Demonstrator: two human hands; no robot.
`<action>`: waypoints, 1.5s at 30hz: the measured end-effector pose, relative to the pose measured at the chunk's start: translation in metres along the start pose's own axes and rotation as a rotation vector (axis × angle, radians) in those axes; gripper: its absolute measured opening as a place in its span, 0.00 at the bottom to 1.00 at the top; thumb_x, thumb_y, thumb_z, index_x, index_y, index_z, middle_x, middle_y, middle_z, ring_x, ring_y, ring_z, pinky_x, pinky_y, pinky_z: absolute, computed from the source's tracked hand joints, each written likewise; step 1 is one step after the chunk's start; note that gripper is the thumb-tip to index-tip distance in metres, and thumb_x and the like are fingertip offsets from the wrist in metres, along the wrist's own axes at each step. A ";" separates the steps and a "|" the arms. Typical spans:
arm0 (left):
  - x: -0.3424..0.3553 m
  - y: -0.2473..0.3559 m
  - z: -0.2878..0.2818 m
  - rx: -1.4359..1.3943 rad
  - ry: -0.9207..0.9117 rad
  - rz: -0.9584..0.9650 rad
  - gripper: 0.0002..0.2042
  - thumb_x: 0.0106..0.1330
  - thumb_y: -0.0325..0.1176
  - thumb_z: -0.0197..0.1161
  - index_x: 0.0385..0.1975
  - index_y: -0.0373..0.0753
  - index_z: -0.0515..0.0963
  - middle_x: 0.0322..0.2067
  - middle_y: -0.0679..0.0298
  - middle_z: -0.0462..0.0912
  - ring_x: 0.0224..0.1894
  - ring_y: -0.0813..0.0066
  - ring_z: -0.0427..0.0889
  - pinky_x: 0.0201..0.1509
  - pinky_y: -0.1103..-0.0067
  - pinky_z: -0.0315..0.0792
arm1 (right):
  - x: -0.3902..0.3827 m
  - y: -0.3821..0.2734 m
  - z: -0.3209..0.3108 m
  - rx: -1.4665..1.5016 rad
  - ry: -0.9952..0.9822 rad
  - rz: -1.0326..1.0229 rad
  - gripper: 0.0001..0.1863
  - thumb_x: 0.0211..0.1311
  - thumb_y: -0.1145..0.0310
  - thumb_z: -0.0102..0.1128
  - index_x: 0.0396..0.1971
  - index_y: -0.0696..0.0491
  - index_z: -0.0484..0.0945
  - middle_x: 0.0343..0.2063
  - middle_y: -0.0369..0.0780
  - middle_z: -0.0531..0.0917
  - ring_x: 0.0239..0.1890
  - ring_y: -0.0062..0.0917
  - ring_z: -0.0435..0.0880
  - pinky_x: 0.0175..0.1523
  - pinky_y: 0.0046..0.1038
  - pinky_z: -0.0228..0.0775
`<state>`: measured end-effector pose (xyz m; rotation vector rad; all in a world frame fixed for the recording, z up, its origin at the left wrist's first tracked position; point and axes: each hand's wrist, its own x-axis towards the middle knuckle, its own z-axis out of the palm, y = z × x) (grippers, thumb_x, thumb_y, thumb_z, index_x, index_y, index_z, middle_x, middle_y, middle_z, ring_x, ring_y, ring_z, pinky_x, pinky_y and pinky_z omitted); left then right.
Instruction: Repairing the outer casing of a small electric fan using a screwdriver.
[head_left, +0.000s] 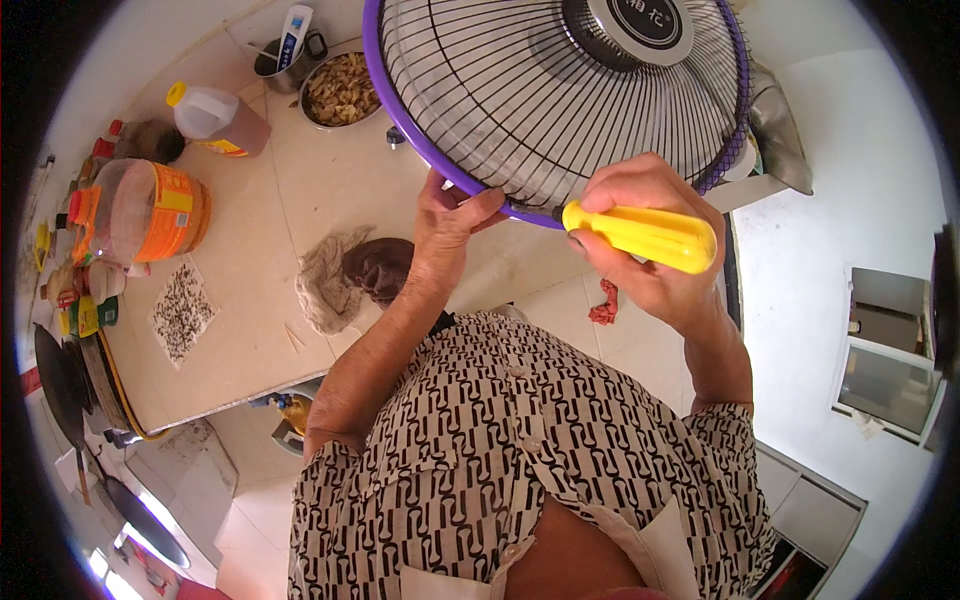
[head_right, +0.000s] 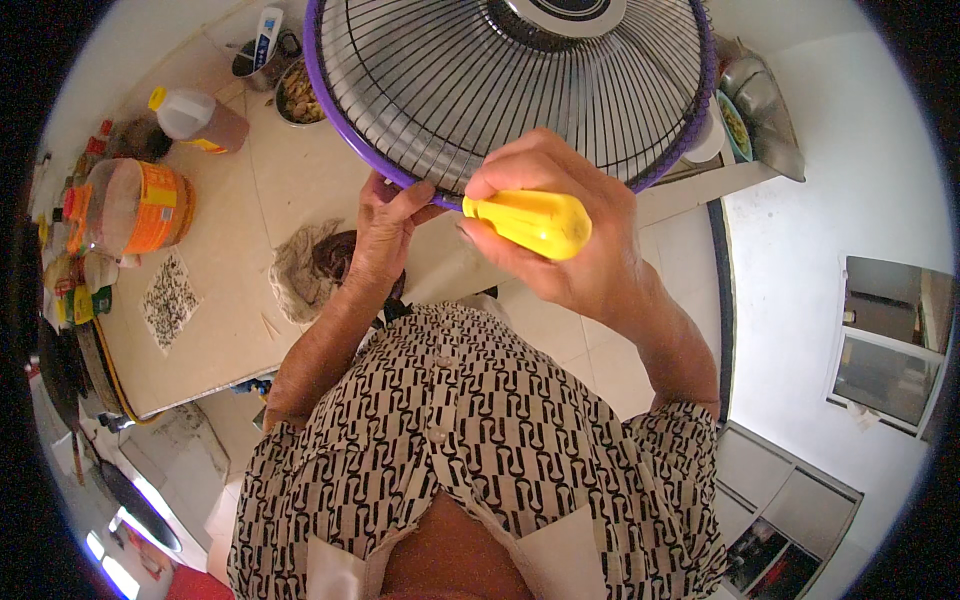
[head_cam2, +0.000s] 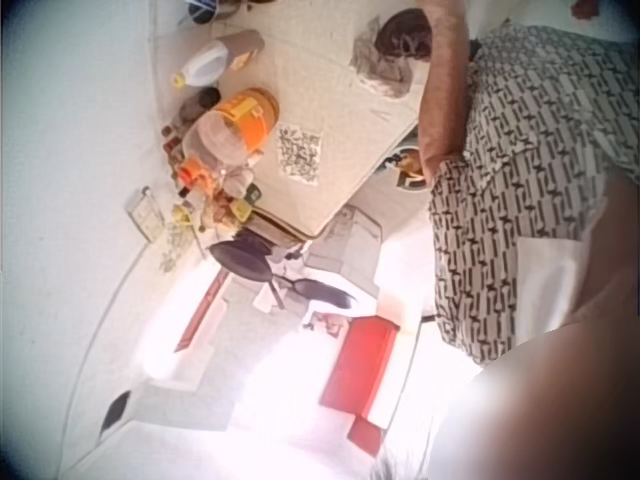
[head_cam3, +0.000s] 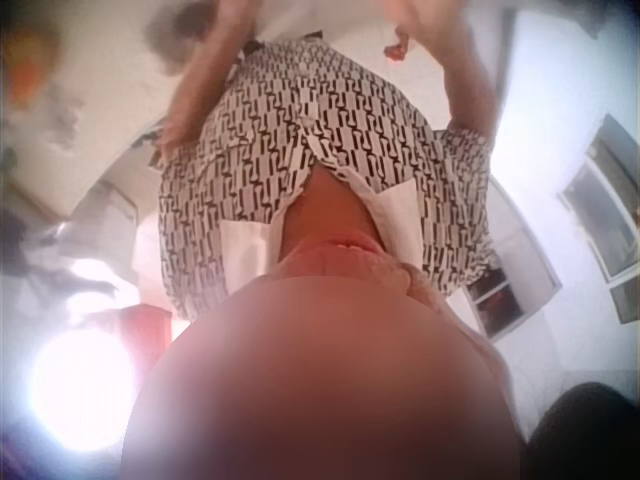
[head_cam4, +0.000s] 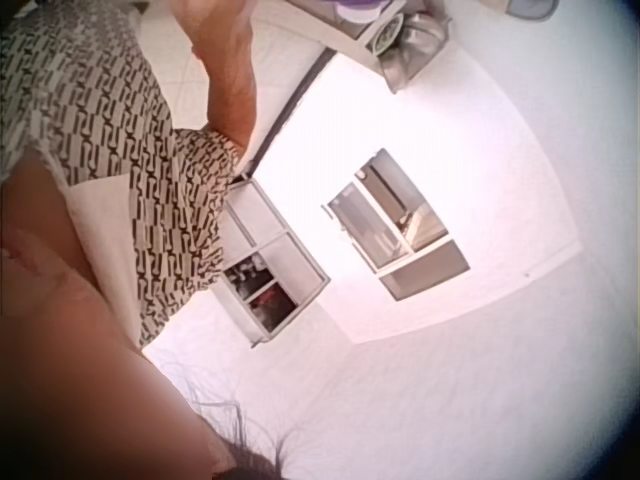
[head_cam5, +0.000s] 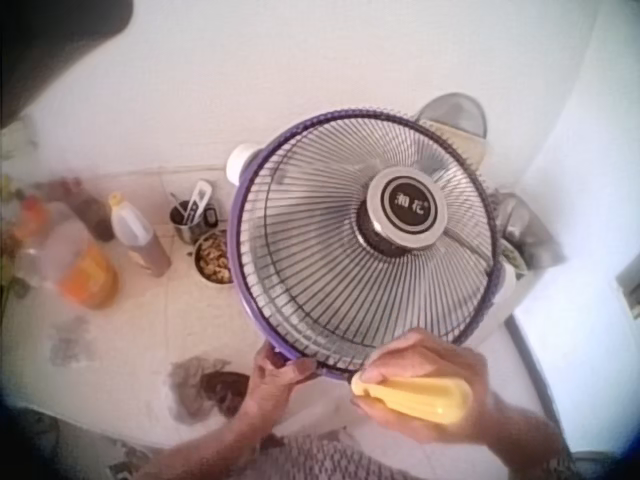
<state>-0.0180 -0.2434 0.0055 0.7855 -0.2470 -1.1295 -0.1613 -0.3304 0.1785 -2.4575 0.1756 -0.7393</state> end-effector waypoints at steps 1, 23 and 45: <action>0.000 0.001 0.004 0.001 -0.002 -0.001 0.32 0.56 0.30 0.72 0.59 0.34 0.64 0.49 0.55 0.79 0.50 0.65 0.82 0.54 0.66 0.82 | 0.000 -0.002 -0.001 -0.001 0.002 0.001 0.17 0.48 0.78 0.73 0.38 0.53 0.77 0.33 0.40 0.82 0.32 0.28 0.84 0.35 0.25 0.76; 0.003 0.000 0.016 0.043 0.087 0.033 0.32 0.53 0.33 0.72 0.56 0.33 0.64 0.48 0.54 0.77 0.48 0.65 0.82 0.51 0.67 0.83 | -0.003 0.018 -0.010 0.197 0.008 0.061 0.14 0.51 0.79 0.71 0.38 0.56 0.79 0.33 0.40 0.83 0.33 0.25 0.82 0.38 0.24 0.73; 0.007 -0.011 0.003 0.044 -0.109 -0.005 0.41 0.52 0.24 0.76 0.65 0.40 0.59 0.58 0.58 0.73 0.59 0.63 0.76 0.63 0.64 0.75 | -0.009 0.025 -0.003 0.216 0.083 0.108 0.13 0.52 0.78 0.70 0.38 0.57 0.79 0.32 0.40 0.83 0.32 0.23 0.83 0.37 0.24 0.74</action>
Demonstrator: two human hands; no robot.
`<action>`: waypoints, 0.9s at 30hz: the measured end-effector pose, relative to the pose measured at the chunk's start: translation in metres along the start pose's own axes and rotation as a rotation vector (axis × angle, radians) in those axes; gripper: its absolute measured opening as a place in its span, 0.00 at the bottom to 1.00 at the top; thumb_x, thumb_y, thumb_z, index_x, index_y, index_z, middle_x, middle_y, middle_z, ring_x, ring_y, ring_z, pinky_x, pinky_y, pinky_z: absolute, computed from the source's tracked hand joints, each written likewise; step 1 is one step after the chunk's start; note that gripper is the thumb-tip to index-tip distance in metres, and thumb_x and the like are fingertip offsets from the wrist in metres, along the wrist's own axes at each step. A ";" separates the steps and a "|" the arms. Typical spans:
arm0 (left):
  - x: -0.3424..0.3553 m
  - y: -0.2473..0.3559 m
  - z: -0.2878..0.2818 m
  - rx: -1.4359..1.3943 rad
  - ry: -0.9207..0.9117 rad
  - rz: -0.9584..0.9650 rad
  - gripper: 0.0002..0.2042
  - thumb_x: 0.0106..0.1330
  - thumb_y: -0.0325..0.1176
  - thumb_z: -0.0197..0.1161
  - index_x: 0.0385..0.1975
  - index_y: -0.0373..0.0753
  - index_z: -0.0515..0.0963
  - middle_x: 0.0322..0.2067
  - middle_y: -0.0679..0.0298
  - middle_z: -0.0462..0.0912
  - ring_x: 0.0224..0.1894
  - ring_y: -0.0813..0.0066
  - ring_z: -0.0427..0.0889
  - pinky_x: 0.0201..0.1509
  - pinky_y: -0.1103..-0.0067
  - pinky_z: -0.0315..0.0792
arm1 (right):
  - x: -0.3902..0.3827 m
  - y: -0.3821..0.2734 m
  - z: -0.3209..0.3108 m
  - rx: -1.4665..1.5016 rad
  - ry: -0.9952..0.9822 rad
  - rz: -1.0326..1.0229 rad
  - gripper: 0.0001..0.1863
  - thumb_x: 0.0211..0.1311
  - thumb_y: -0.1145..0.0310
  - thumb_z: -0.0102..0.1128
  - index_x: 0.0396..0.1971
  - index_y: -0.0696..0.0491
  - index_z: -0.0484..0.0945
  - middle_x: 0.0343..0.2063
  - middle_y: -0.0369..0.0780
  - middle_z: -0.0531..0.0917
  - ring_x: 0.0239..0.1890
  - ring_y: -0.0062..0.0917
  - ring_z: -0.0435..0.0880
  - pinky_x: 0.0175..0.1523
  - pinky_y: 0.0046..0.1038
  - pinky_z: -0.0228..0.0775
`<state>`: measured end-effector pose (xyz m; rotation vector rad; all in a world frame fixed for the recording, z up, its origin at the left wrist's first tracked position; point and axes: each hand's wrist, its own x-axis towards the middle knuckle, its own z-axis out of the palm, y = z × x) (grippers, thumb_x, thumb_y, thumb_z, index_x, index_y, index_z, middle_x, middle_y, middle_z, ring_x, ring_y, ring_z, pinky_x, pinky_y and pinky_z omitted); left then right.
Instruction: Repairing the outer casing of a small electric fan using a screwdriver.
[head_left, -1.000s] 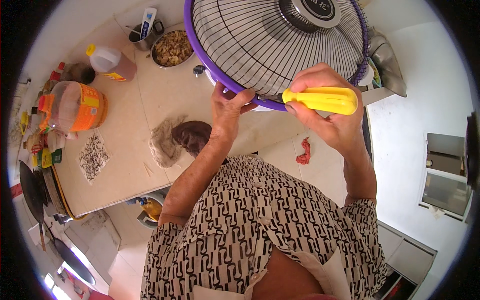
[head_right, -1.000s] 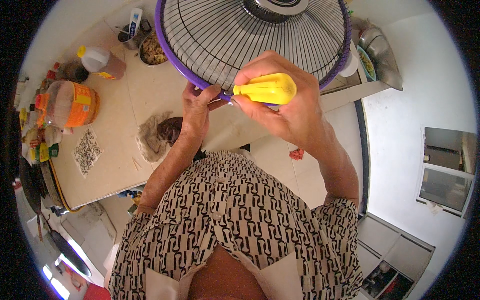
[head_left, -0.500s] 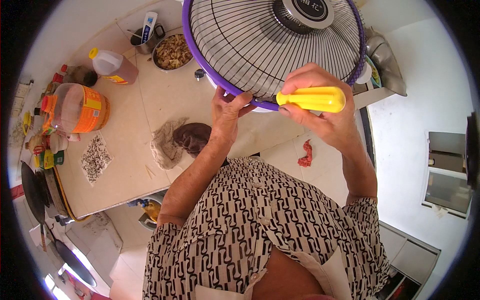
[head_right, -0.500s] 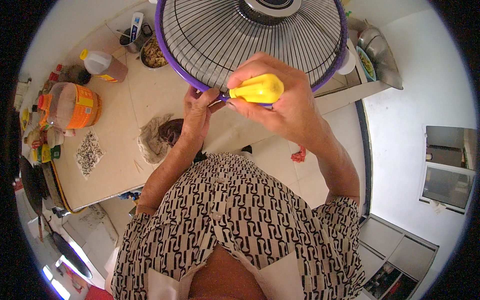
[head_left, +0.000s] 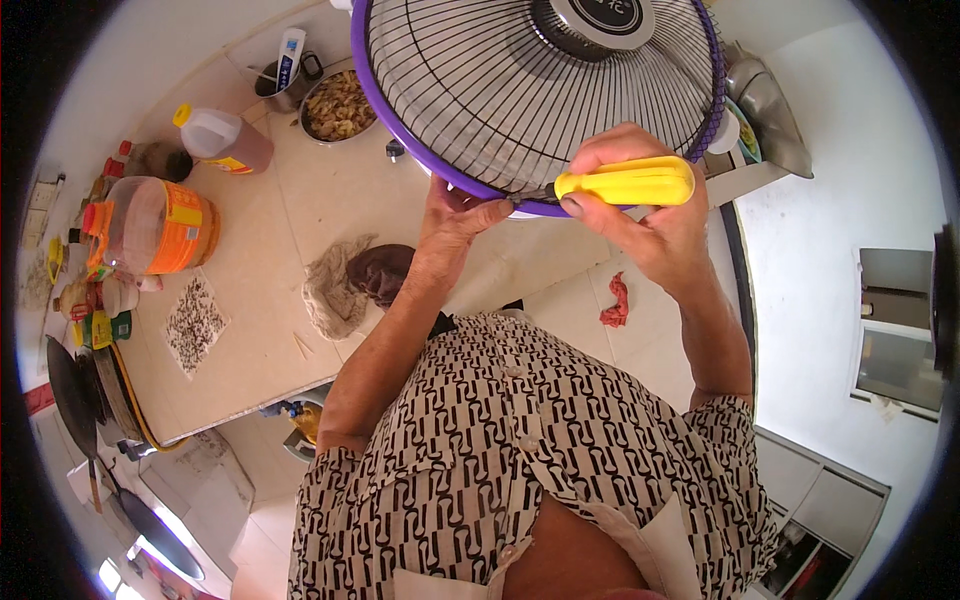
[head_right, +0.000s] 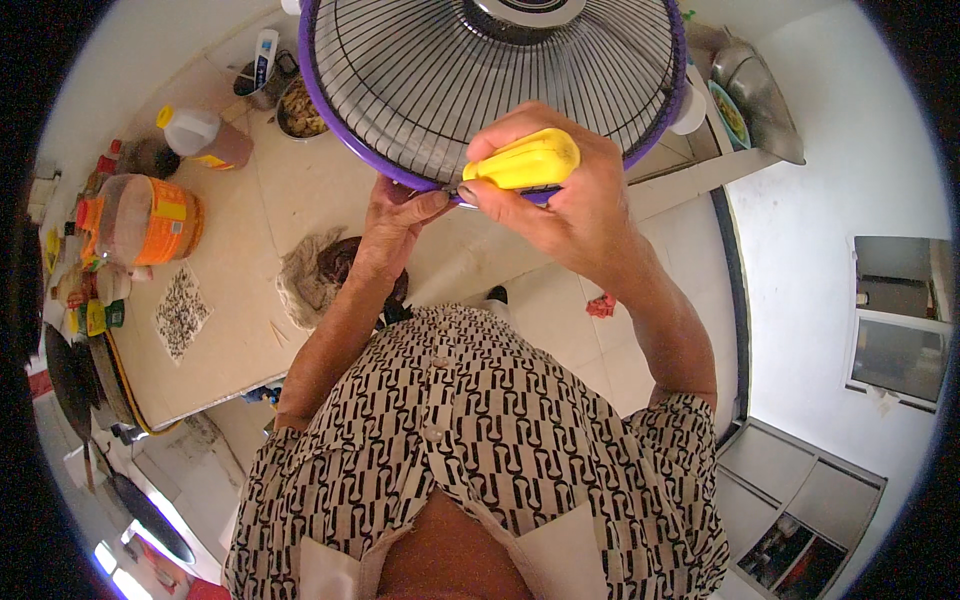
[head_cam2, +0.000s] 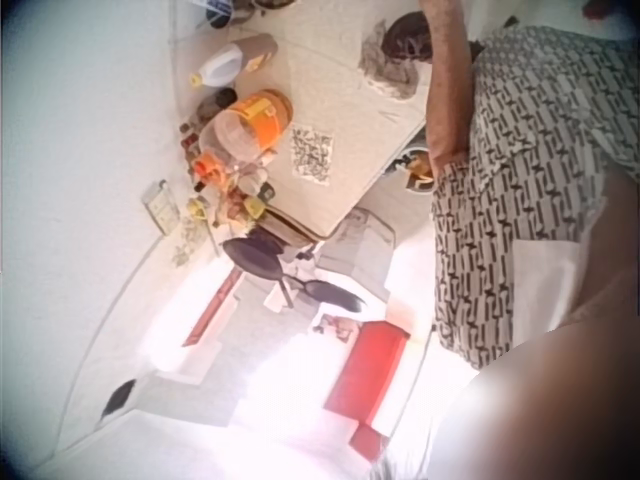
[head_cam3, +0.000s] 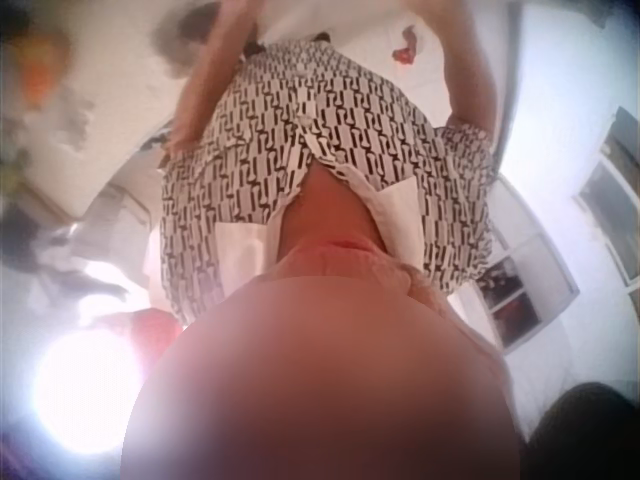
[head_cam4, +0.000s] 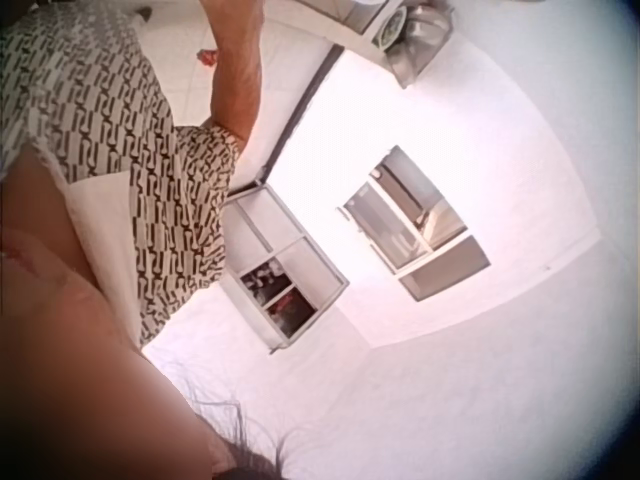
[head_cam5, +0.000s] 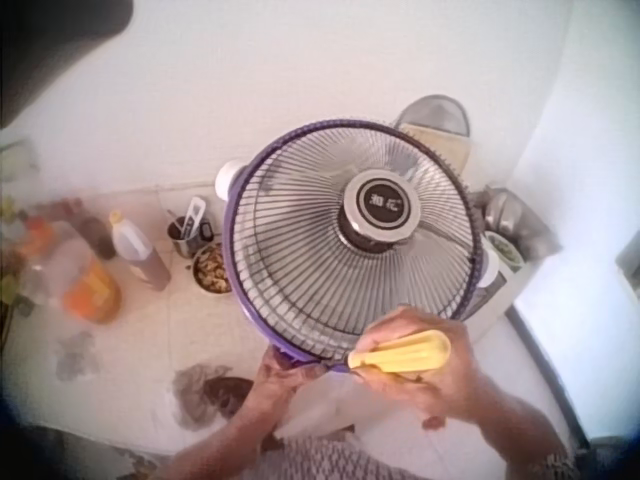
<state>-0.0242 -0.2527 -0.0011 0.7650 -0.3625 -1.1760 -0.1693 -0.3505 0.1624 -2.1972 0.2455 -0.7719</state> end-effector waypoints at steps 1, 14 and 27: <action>0.001 -0.001 -0.001 0.001 -0.002 -0.002 0.41 0.52 0.24 0.76 0.65 0.40 0.59 0.58 0.58 0.73 0.59 0.63 0.76 0.63 0.64 0.75 | 0.000 0.000 0.000 -0.001 0.002 0.002 0.13 0.52 0.78 0.70 0.38 0.57 0.79 0.32 0.40 0.83 0.32 0.23 0.83 0.37 0.24 0.74; 0.002 0.000 0.006 0.020 -0.013 0.058 0.40 0.51 0.24 0.76 0.64 0.37 0.61 0.56 0.58 0.75 0.58 0.65 0.77 0.62 0.70 0.77 | -0.008 -0.013 -0.004 -0.114 -0.026 -0.089 0.15 0.51 0.78 0.72 0.39 0.55 0.79 0.33 0.40 0.84 0.35 0.27 0.83 0.39 0.25 0.75; 0.001 -0.003 0.008 0.025 -0.008 0.020 0.41 0.49 0.24 0.78 0.64 0.36 0.62 0.56 0.58 0.76 0.58 0.65 0.78 0.61 0.69 0.77 | -0.136 0.032 0.011 0.628 0.505 0.627 0.07 0.63 0.76 0.61 0.39 0.62 0.78 0.35 0.43 0.81 0.31 0.24 0.81 0.32 0.24 0.79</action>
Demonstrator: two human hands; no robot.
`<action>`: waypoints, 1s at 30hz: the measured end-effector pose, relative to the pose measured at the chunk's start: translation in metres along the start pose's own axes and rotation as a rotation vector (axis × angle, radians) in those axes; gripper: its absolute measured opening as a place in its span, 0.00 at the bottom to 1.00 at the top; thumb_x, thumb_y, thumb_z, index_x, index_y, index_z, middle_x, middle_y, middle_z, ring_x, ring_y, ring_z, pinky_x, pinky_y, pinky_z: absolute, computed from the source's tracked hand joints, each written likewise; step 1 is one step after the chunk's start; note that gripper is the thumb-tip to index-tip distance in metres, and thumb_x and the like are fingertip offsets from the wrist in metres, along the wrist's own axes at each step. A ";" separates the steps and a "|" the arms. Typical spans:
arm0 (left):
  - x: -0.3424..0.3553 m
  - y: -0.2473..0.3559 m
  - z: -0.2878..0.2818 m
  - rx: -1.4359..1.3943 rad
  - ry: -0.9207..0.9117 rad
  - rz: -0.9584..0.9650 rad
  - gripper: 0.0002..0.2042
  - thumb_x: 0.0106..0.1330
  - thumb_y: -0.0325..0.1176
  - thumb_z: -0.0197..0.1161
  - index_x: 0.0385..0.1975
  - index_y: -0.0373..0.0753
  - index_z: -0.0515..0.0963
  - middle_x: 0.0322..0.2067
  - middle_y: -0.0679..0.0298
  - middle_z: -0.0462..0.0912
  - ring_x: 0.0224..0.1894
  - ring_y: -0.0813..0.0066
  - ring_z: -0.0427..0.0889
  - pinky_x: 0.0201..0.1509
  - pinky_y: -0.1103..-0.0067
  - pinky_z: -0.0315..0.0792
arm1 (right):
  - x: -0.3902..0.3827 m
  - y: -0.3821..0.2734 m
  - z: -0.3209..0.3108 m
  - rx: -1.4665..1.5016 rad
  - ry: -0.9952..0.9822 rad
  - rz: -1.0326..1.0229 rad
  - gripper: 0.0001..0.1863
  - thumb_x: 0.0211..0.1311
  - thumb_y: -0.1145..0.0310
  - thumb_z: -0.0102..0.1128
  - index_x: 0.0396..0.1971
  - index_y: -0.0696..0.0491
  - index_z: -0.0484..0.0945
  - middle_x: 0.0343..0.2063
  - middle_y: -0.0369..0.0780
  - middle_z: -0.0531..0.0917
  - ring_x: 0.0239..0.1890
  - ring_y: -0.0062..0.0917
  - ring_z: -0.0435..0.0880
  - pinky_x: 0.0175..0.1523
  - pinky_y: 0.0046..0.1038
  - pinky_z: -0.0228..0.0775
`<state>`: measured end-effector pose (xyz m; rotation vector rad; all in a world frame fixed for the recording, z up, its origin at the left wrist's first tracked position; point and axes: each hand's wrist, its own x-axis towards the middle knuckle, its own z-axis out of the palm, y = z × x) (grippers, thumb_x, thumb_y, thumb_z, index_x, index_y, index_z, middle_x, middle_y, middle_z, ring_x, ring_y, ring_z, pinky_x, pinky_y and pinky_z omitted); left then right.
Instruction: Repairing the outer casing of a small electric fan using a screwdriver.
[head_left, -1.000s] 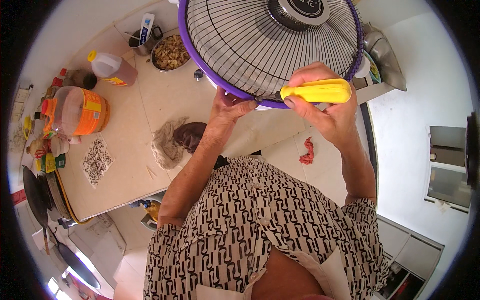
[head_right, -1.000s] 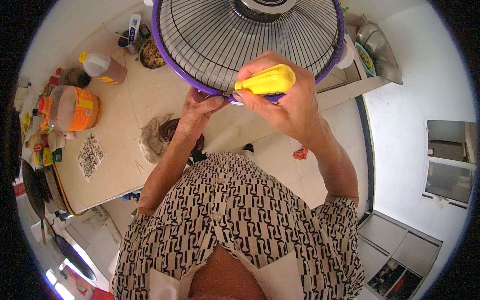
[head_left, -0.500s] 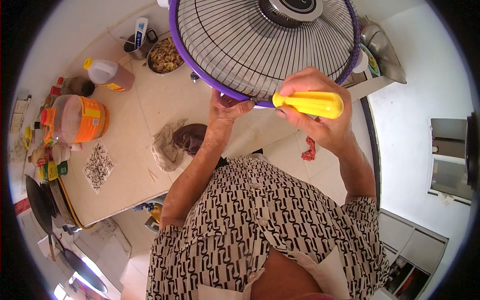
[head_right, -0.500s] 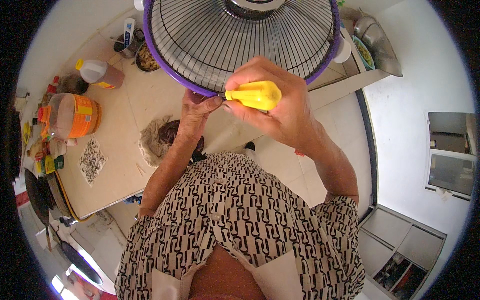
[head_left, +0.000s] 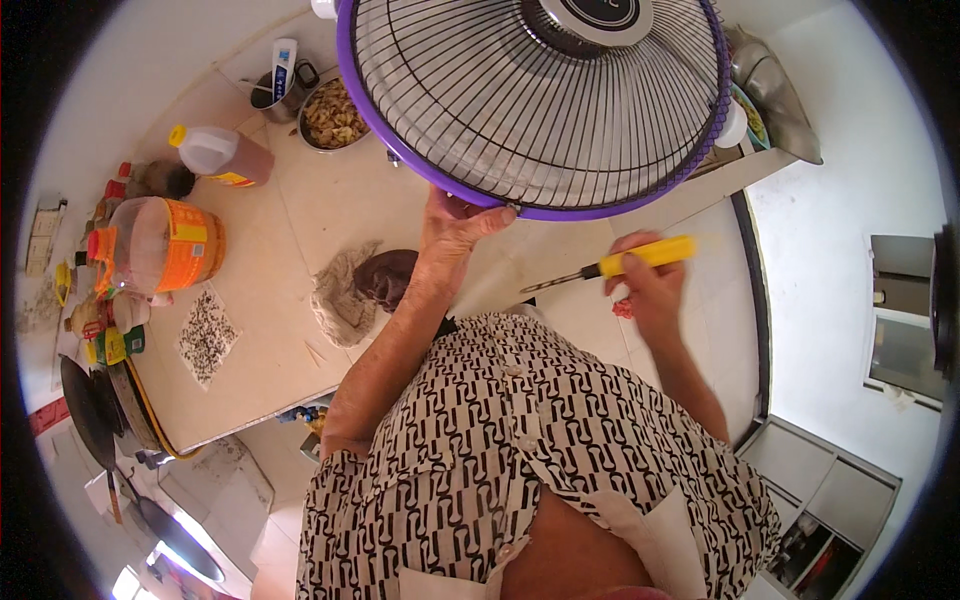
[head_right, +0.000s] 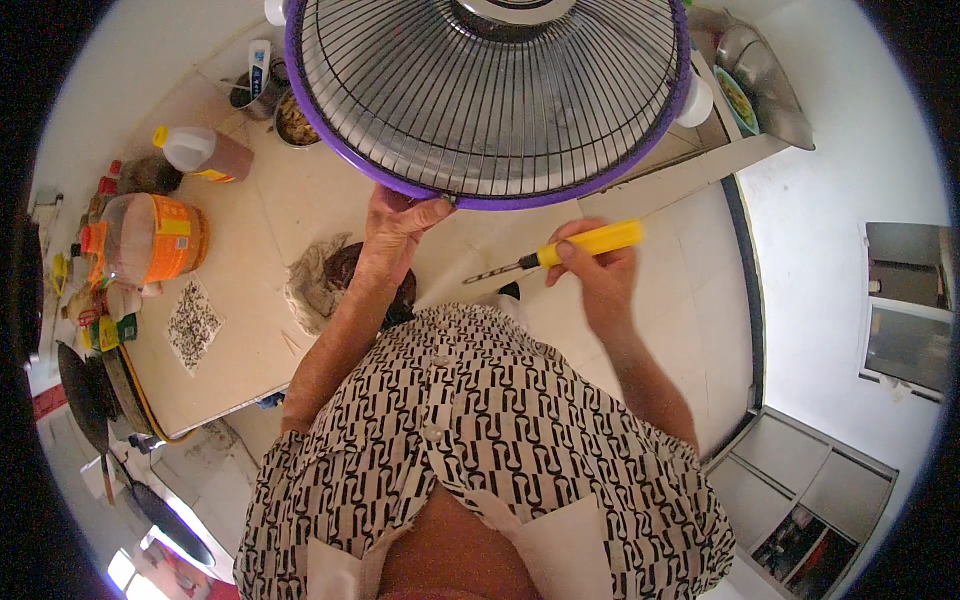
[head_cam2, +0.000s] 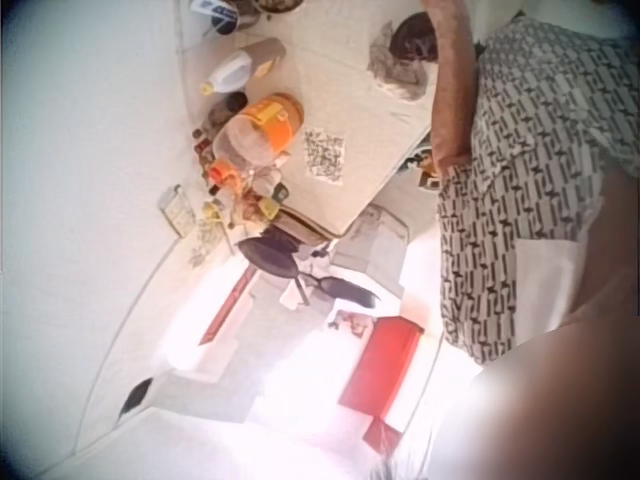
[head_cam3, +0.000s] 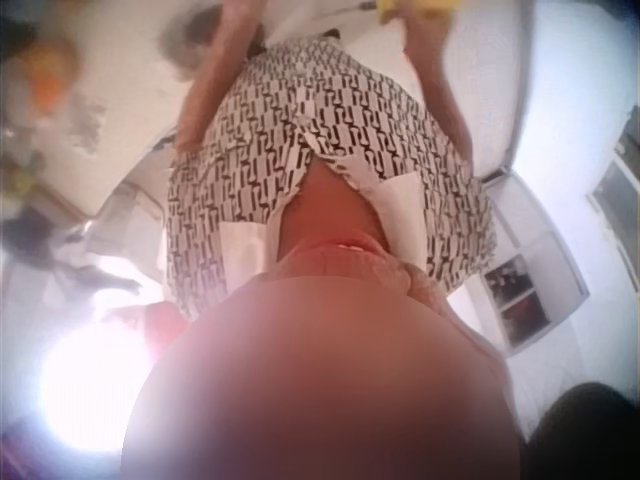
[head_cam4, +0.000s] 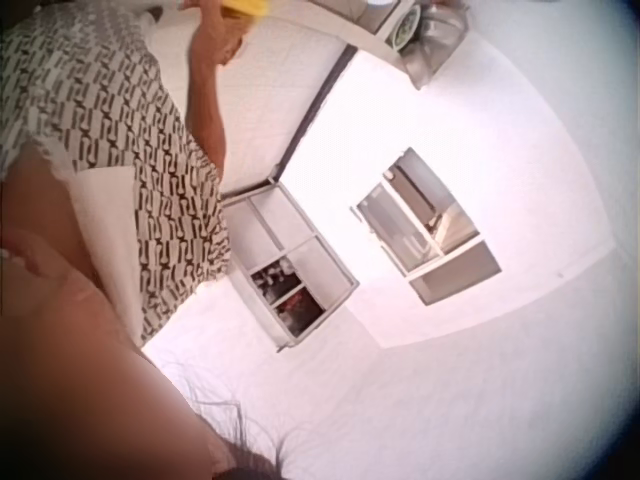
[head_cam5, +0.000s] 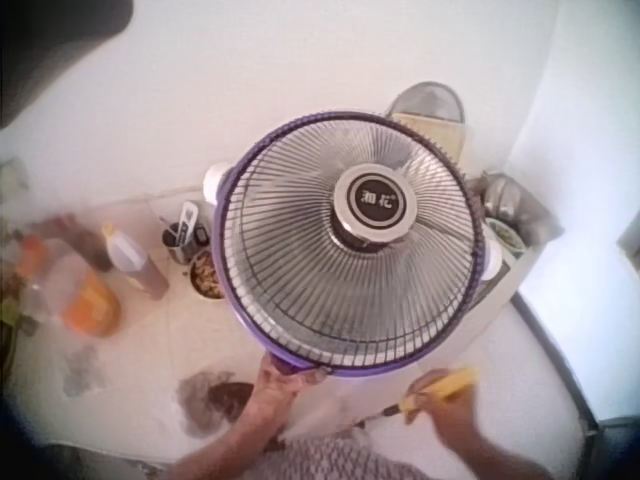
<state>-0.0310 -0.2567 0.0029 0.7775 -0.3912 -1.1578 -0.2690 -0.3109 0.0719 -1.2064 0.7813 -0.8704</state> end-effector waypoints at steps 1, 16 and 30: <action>0.001 0.000 0.001 0.004 -0.003 0.002 0.41 0.49 0.24 0.78 0.64 0.36 0.62 0.56 0.58 0.76 0.58 0.65 0.78 0.61 0.69 0.77 | -0.006 0.032 -0.008 0.056 0.092 0.171 0.09 0.65 0.73 0.60 0.41 0.61 0.78 0.35 0.43 0.82 0.31 0.25 0.82 0.32 0.24 0.79; -0.001 -0.005 0.008 0.075 0.011 -0.048 0.39 0.52 0.19 0.73 0.65 0.35 0.59 0.57 0.53 0.74 0.58 0.59 0.78 0.65 0.61 0.73 | 0.037 0.289 0.109 0.542 0.058 0.891 0.19 0.62 0.64 0.67 0.46 0.61 0.74 0.40 0.47 0.83 0.42 0.35 0.86 0.50 0.35 0.82; -0.002 -0.003 0.003 0.012 -0.058 -0.066 0.39 0.52 0.21 0.74 0.65 0.37 0.60 0.56 0.58 0.76 0.58 0.64 0.77 0.66 0.67 0.72 | 0.007 0.081 0.031 0.224 -0.233 0.390 0.32 0.65 0.62 0.61 0.65 0.56 0.64 0.59 0.46 0.75 0.59 0.31 0.75 0.57 0.34 0.74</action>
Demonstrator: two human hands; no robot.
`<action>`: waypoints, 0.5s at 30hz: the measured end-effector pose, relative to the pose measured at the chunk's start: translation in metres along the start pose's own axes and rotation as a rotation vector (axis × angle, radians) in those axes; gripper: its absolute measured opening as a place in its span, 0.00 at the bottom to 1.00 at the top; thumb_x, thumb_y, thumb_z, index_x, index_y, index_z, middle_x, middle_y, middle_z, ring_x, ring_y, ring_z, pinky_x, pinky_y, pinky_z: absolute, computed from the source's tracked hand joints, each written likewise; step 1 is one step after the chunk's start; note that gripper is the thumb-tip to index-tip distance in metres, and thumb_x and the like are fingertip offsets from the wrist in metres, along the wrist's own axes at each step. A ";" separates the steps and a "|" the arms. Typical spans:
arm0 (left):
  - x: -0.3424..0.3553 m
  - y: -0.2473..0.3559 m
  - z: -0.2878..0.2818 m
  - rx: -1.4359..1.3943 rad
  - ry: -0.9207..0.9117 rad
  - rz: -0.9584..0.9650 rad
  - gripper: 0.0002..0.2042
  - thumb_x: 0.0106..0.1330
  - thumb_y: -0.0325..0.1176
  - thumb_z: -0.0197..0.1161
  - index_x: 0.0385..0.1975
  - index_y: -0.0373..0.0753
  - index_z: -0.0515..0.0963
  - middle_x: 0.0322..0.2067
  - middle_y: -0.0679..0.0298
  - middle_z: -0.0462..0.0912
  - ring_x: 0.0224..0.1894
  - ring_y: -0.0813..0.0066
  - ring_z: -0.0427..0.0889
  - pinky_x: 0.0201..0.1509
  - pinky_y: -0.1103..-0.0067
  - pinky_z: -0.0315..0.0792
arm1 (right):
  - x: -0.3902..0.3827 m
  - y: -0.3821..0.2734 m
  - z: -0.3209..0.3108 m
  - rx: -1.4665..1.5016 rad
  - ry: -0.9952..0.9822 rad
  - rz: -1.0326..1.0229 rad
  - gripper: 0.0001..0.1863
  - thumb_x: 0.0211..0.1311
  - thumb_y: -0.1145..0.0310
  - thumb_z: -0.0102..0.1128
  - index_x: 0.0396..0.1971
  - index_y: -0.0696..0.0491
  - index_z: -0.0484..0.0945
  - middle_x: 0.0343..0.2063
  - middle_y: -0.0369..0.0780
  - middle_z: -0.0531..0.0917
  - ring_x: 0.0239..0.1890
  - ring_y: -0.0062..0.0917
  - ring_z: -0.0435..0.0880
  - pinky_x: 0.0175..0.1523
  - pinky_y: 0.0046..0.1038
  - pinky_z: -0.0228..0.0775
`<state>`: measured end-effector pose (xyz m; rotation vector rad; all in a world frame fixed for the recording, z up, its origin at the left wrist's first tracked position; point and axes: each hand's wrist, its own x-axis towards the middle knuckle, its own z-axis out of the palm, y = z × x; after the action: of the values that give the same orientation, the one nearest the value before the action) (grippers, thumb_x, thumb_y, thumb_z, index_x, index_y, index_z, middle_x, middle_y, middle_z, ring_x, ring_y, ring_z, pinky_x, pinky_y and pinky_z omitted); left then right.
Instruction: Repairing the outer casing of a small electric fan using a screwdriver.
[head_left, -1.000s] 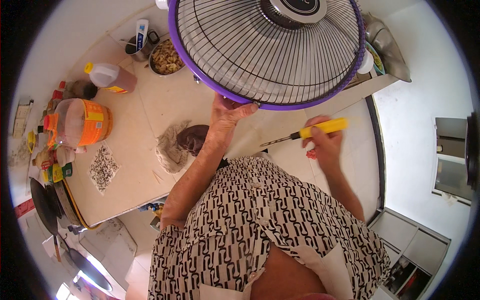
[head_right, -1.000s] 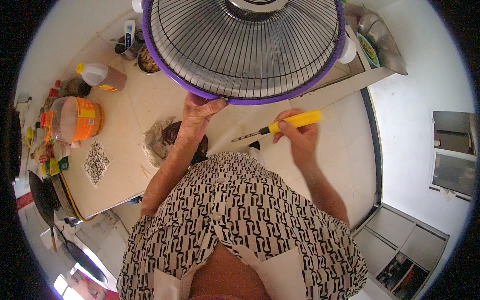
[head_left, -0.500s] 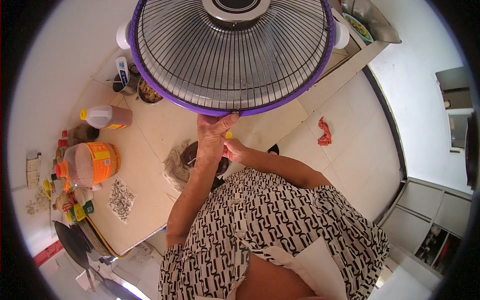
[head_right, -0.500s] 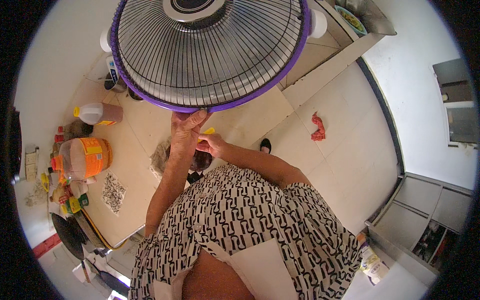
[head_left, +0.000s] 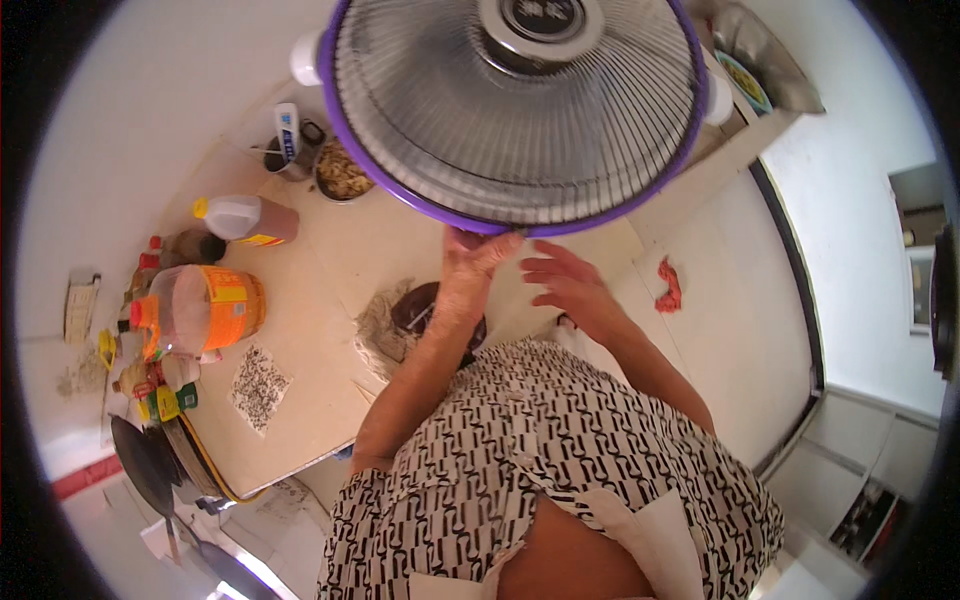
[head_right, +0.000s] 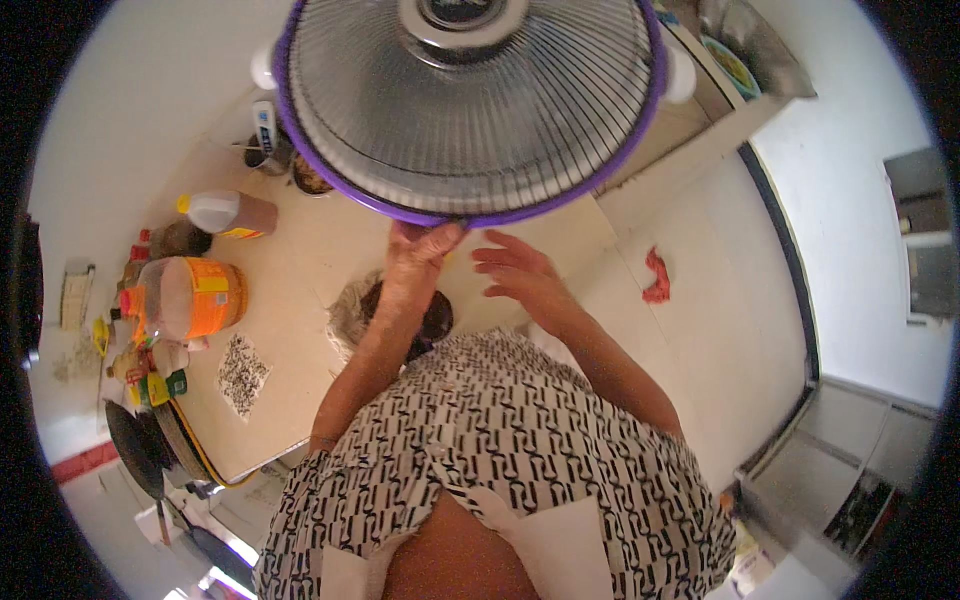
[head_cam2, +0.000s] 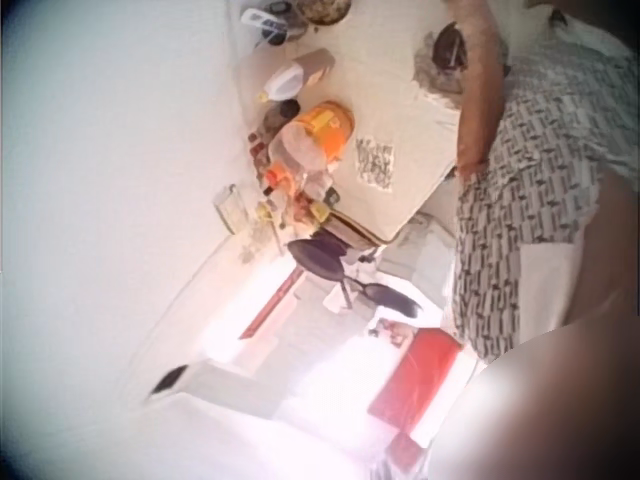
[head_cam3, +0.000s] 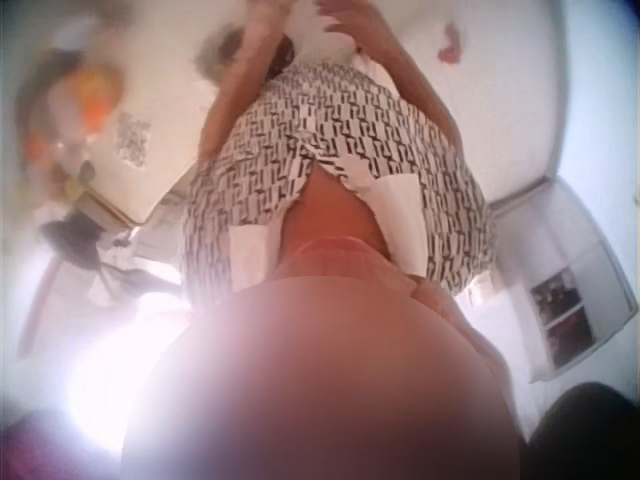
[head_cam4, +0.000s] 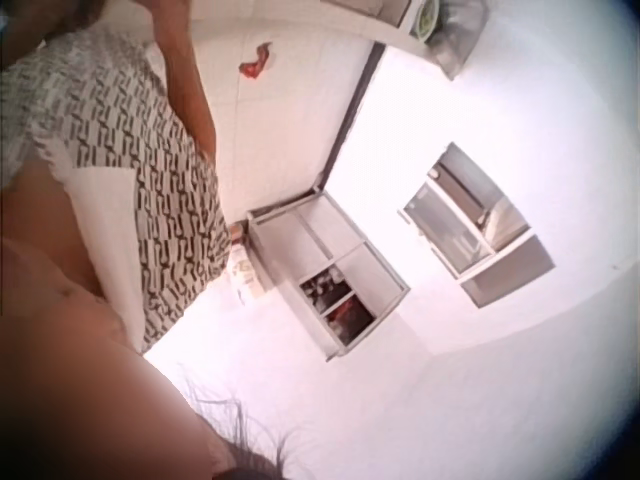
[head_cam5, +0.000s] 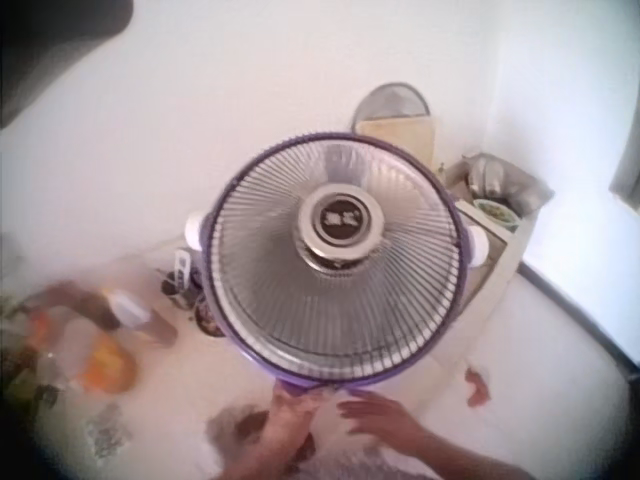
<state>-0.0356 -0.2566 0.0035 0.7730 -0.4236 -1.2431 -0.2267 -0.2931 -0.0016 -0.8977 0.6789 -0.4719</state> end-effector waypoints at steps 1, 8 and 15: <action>0.000 0.000 -0.004 0.003 0.009 0.042 0.39 0.52 0.21 0.74 0.65 0.37 0.60 0.56 0.58 0.76 0.58 0.64 0.77 0.66 0.67 0.72 | -0.007 -0.010 -0.002 0.001 0.010 -0.062 0.33 0.64 0.60 0.63 0.66 0.56 0.64 0.60 0.46 0.74 0.61 0.33 0.73 0.59 0.36 0.71; 0.000 0.001 0.006 -0.024 -0.002 0.047 0.45 0.52 0.27 0.78 0.68 0.37 0.55 0.62 0.57 0.69 0.64 0.63 0.69 0.68 0.69 0.68 | -0.001 -0.027 -0.002 0.145 0.051 -0.068 0.38 0.62 0.51 0.66 0.67 0.52 0.62 0.62 0.43 0.73 0.66 0.36 0.68 0.63 0.43 0.69; -0.007 0.001 0.008 -0.026 0.034 -0.011 0.46 0.55 0.37 0.77 0.69 0.39 0.52 0.64 0.56 0.66 0.67 0.60 0.67 0.70 0.61 0.66 | 0.005 -0.032 -0.002 0.234 0.101 -0.101 0.29 0.61 0.54 0.68 0.59 0.48 0.70 0.60 0.37 0.75 0.66 0.34 0.69 0.63 0.46 0.67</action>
<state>-0.0421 -0.2519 0.0108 0.7742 -0.3755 -1.2422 -0.2281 -0.3145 0.0222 -0.6920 0.6572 -0.6761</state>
